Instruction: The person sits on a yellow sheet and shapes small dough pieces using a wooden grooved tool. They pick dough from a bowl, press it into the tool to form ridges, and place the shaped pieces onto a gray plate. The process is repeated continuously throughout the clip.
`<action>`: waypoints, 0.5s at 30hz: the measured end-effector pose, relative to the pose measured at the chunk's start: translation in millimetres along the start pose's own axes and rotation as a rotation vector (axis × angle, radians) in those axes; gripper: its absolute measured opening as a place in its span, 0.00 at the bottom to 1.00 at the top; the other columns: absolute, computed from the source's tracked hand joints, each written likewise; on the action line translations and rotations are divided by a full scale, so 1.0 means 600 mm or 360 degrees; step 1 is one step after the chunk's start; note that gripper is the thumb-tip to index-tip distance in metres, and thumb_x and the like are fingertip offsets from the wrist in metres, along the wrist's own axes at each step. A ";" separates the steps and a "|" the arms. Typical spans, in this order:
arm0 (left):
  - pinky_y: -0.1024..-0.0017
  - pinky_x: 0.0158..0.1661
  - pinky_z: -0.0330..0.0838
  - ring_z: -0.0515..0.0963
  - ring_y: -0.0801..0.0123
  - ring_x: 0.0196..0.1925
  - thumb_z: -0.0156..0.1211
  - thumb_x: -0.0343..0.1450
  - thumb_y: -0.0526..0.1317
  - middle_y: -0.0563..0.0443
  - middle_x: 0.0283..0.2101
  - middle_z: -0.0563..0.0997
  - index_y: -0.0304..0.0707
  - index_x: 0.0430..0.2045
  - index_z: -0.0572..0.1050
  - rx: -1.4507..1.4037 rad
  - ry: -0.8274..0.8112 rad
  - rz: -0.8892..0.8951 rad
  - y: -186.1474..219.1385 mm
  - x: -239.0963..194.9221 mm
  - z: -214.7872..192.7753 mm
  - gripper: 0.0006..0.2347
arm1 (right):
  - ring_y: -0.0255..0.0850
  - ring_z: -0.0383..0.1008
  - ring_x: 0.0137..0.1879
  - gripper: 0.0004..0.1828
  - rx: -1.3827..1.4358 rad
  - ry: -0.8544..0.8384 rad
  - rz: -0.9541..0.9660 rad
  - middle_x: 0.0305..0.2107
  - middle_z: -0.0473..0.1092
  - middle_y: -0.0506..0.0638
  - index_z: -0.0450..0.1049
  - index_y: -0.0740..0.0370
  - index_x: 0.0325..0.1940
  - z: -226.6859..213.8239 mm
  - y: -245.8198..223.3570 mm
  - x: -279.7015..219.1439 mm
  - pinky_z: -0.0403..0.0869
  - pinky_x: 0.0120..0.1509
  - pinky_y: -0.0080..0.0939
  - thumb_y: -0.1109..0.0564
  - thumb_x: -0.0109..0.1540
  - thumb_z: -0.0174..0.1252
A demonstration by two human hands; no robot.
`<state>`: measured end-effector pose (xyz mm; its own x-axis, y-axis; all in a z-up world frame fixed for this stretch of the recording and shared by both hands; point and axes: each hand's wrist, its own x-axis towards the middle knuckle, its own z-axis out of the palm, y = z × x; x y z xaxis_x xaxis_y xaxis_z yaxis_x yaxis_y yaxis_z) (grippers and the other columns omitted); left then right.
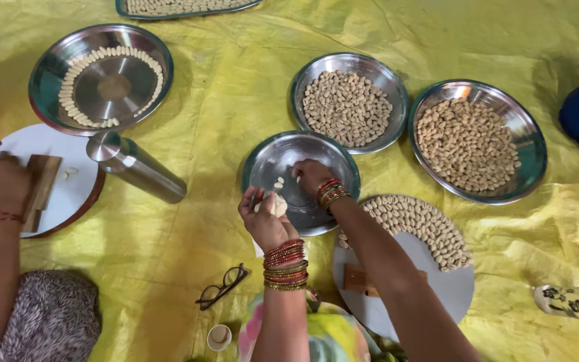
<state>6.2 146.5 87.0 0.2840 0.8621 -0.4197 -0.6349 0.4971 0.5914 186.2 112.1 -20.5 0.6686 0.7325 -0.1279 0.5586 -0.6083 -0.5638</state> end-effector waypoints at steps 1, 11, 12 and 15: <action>0.70 0.46 0.76 0.77 0.69 0.46 0.58 0.64 0.22 0.49 0.47 0.73 0.36 0.49 0.69 -0.0012 0.0003 0.0009 0.002 -0.002 0.000 0.20 | 0.48 0.80 0.47 0.08 -0.0037 0.0029 -0.0074 0.38 0.79 0.52 0.79 0.53 0.37 0.007 0.001 0.007 0.77 0.54 0.46 0.63 0.55 0.61; 0.70 0.46 0.76 0.76 0.66 0.48 0.57 0.65 0.21 0.47 0.49 0.73 0.36 0.49 0.70 -0.0024 0.0002 -0.0025 0.006 -0.017 0.009 0.19 | 0.54 0.76 0.55 0.15 -0.0277 -0.0075 -0.0089 0.51 0.74 0.56 0.77 0.50 0.50 0.038 -0.013 0.052 0.73 0.60 0.55 0.60 0.59 0.58; 0.70 0.46 0.76 0.76 0.66 0.48 0.57 0.64 0.21 0.47 0.49 0.73 0.36 0.49 0.70 -0.0014 0.0017 -0.0015 0.007 -0.018 0.008 0.19 | 0.54 0.76 0.55 0.15 -0.0265 -0.0028 -0.0140 0.52 0.73 0.57 0.77 0.50 0.51 0.043 -0.018 0.052 0.73 0.61 0.54 0.59 0.61 0.57; 0.70 0.47 0.76 0.76 0.65 0.48 0.57 0.65 0.22 0.47 0.49 0.74 0.36 0.49 0.70 0.0004 0.0010 0.0016 0.011 -0.015 0.003 0.19 | 0.56 0.75 0.54 0.19 -0.0292 0.0036 -0.0197 0.51 0.72 0.59 0.75 0.53 0.53 0.038 -0.020 0.038 0.72 0.57 0.56 0.59 0.57 0.58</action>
